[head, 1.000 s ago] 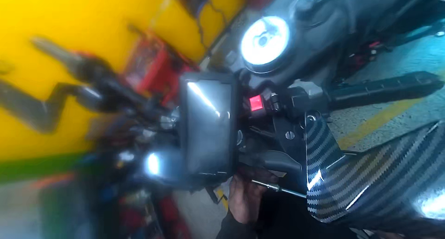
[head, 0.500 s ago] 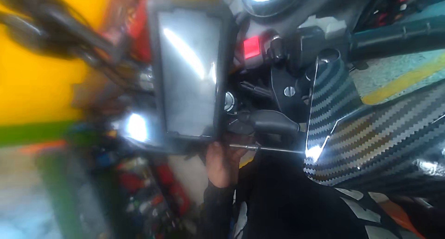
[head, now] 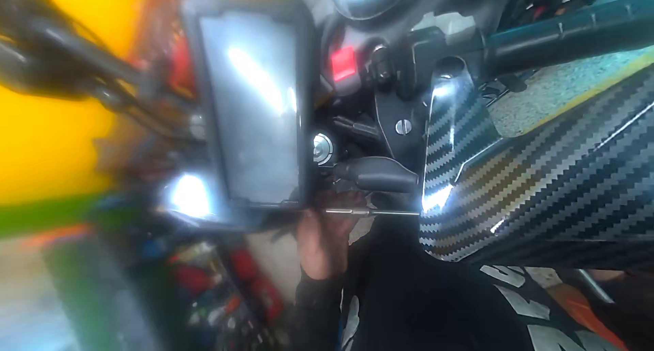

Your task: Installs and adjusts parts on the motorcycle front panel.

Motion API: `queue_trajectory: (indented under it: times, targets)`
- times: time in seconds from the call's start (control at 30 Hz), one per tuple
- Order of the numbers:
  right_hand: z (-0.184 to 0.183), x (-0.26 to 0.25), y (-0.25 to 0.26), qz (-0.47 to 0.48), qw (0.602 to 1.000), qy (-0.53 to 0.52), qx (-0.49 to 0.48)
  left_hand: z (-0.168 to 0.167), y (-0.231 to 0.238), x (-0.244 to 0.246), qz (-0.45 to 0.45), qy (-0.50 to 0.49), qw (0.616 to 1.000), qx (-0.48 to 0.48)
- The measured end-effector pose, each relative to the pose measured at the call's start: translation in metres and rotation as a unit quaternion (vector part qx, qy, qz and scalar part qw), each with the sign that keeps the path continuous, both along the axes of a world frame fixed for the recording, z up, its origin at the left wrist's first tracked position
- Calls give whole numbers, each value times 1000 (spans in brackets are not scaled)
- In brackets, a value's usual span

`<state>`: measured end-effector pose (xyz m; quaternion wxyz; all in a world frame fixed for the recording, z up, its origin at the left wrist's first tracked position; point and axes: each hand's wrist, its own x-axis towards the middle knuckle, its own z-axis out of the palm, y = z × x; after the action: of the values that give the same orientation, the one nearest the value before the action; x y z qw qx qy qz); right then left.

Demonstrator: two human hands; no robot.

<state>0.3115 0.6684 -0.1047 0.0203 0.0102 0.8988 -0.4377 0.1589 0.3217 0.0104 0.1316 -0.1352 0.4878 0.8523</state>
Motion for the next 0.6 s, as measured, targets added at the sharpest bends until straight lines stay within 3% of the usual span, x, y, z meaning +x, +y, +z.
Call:
queue_trajectory:
  times: [0.1,0.13,0.17,0.2,0.33,0.43,0.53,0.6]
  targets:
    - [-13,-23,-3,81,978,169,-87,-1,1,1,4,8,1000,1]
    - [49,-43,-34,-35,998,-45,-36,-2,1,1,5,12,1000,4]
    - [82,-65,-47,-39,992,-121,-21,-2,1,1,8,15,1000,3]
    - [96,-78,-49,-5,992,-123,-29,-2,0,2,13,16,1000,3]
    - [93,-81,-44,44,992,-97,-70,0,-3,3,9,17,1000,-11]
    - [93,-81,-41,-28,975,-191,-110,6,4,-2,18,8,998,-54]
    - [97,-81,-41,-148,938,-305,-66,9,10,-4,48,-1,995,-83]
    - [97,-83,-38,-177,911,-372,-32,7,10,-3,68,-1,995,-76]
